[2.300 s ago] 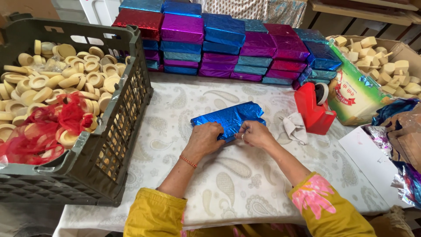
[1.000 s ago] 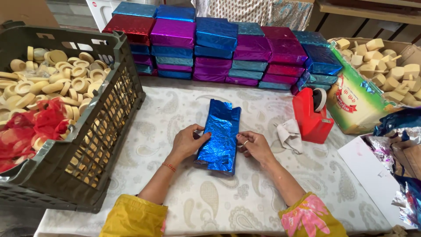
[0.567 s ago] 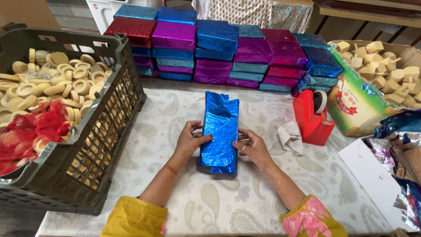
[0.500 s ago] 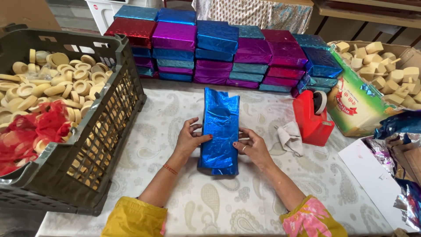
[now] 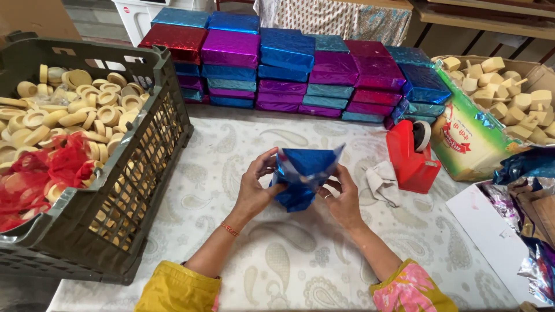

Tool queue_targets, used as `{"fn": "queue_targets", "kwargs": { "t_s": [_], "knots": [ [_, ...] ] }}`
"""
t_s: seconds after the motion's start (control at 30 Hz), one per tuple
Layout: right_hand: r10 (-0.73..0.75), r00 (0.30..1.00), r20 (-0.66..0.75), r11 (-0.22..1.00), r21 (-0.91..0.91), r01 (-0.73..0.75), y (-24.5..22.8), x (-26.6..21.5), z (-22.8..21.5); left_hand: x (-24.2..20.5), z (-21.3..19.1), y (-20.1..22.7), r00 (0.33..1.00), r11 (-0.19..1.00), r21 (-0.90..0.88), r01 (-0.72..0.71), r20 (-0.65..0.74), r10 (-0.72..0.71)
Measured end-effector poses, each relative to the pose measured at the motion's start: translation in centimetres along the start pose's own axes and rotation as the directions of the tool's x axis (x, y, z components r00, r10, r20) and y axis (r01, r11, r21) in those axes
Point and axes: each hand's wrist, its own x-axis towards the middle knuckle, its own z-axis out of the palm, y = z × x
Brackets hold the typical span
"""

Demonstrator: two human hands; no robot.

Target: The recorder packages candies into a small box and wraps it in blue foil.

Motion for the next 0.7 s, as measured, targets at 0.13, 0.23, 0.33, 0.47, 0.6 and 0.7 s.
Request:
{"fn": "queue_targets", "kwargs": {
  "t_s": [0.13, 0.23, 0.33, 0.47, 0.6, 0.7],
  "knots": [
    [-0.165, 0.986, -0.027, 0.986, -0.014, 0.165, -0.2, -0.1, 0.1, -0.6, 0.0, 0.3, 0.996, 0.991, 0.097, -0.09, 0.006, 0.089],
    [-0.219, 0.976, -0.012, 0.973, -0.08, 0.217, -1.6, -0.1, 0.2, -0.5, 0.1, 0.5, 0.992, 0.973, 0.189, -0.128, 0.03, 0.125],
    [-0.133, 0.991, 0.005, 0.988, -0.075, 0.133, -1.7, -0.1, 0.5, -0.5, 0.1, 0.3, 0.995, 0.974, 0.206, -0.096, 0.04, 0.09],
    [-0.062, 0.997, 0.039, 0.988, -0.138, 0.067, -1.0, -0.3, 0.4, -0.6, 0.2, -1.0, 0.997, 0.985, 0.168, -0.035, 0.075, 0.023],
    [-0.203, 0.978, 0.054, 0.962, -0.173, 0.209, -2.6, -0.4, 0.4, -0.7, 0.4, -1.3, 0.992, 0.998, 0.066, -0.022, 0.125, 0.013],
    [-0.226, 0.971, 0.083, 0.966, -0.106, 0.234, -1.7, -0.3, 0.4, -0.8, 0.4, 0.2, 0.988, 0.998, 0.015, 0.053, 0.146, -0.055]
  ]
}}
